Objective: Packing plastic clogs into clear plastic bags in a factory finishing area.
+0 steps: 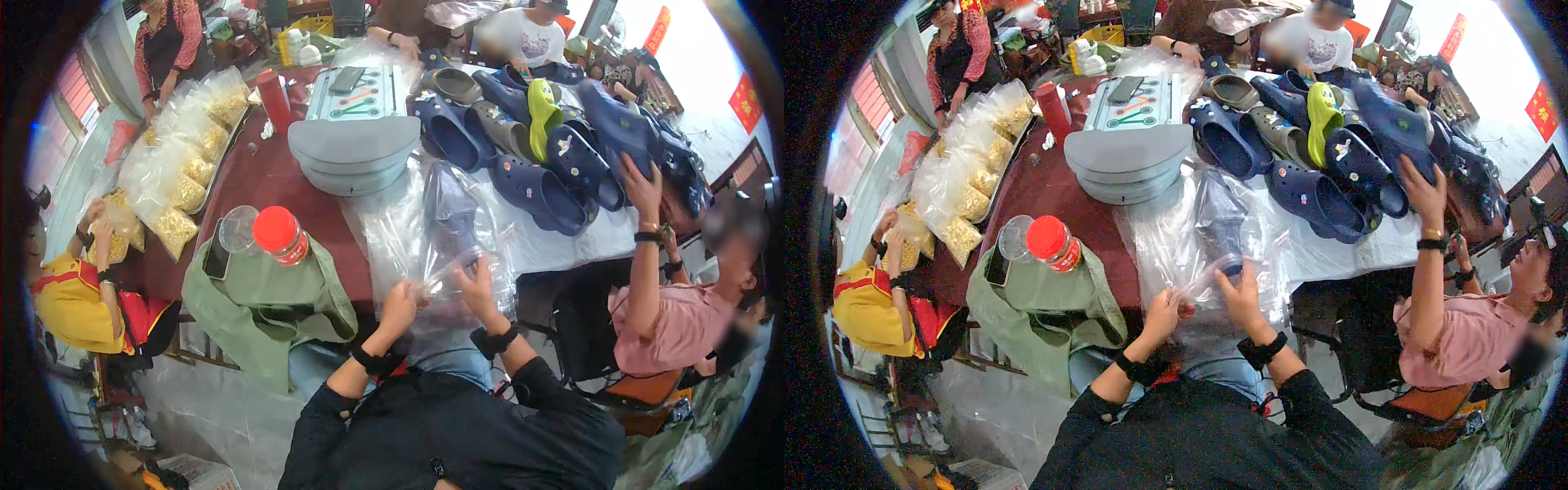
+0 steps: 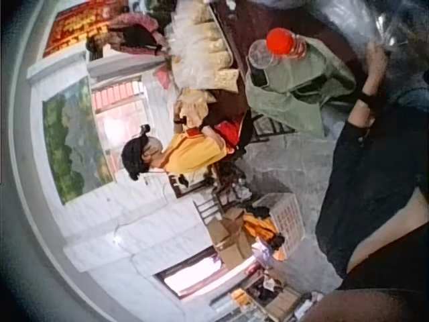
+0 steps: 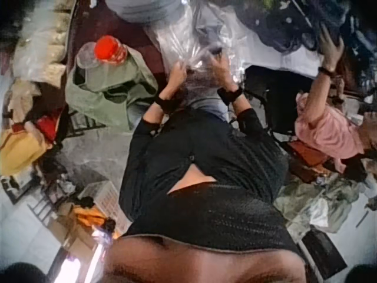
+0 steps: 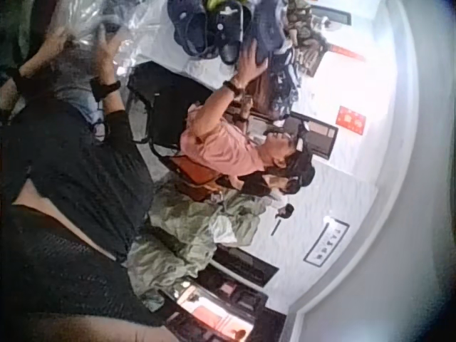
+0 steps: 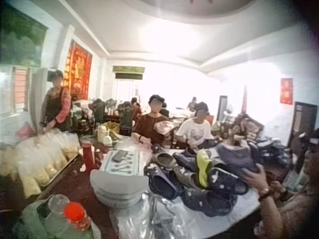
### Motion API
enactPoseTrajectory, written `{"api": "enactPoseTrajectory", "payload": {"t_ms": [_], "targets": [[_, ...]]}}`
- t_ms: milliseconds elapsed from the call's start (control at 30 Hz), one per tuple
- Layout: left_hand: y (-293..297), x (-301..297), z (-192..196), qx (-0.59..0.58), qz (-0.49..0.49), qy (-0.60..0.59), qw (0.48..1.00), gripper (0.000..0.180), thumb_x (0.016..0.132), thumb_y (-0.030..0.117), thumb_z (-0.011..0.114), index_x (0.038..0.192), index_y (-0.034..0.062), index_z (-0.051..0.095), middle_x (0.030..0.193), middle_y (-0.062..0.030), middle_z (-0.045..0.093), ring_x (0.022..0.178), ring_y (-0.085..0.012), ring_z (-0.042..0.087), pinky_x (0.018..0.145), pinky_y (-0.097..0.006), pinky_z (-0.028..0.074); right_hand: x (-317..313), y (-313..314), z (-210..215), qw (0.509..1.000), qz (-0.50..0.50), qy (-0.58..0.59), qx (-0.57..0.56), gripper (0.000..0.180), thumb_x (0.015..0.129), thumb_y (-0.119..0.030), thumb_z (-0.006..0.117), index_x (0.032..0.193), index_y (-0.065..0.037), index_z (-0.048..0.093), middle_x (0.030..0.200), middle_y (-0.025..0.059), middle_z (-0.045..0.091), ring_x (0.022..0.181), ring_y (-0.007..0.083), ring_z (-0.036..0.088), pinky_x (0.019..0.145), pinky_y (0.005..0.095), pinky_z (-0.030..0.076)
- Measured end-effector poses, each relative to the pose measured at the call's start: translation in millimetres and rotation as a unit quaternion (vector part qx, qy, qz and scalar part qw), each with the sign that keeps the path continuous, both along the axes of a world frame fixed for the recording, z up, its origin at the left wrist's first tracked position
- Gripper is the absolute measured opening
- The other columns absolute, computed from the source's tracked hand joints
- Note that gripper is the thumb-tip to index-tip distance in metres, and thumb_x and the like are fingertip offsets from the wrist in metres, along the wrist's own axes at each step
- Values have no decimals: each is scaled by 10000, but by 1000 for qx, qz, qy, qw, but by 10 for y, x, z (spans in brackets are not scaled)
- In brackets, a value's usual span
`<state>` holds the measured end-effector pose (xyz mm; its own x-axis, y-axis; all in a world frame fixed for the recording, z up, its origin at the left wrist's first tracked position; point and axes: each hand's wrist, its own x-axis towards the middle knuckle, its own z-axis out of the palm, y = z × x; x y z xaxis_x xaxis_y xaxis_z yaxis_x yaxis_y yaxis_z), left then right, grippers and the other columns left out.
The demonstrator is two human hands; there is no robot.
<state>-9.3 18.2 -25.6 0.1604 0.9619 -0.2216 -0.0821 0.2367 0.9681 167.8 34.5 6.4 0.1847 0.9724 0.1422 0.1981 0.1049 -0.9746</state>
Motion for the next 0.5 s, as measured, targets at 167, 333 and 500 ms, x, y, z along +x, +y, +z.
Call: {"api": "enactPoseTrajectory", "payload": {"t_ms": [167,333,500], "targets": [[-9,51,-92,21,-7,24,999,297,974,214,392,907,-35,538,777,-133,648,675,-207,652,602,-313,523,380,32,-632,892,-73,-394,210,613,844,-153,604,1338,66,316,1159,249,562,1085,357,551,890,378,433],[-58,18,-117,12,-3,7,1000,291,975,222,389,901,-22,530,770,-134,656,672,-201,651,594,-314,518,166,-25,-184,931,-78,-350,63,564,881,-262,549,1281,96,374,933,262,615,784,384,619,699,435,490],[-40,15,70,15,-17,37,999,270,968,212,399,897,-14,529,777,-133,658,662,-199,644,615,-321,519,-7,86,-156,906,-159,-392,-24,560,877,-332,545,1228,93,446,831,273,617,674,389,618,619,452,492]]}}
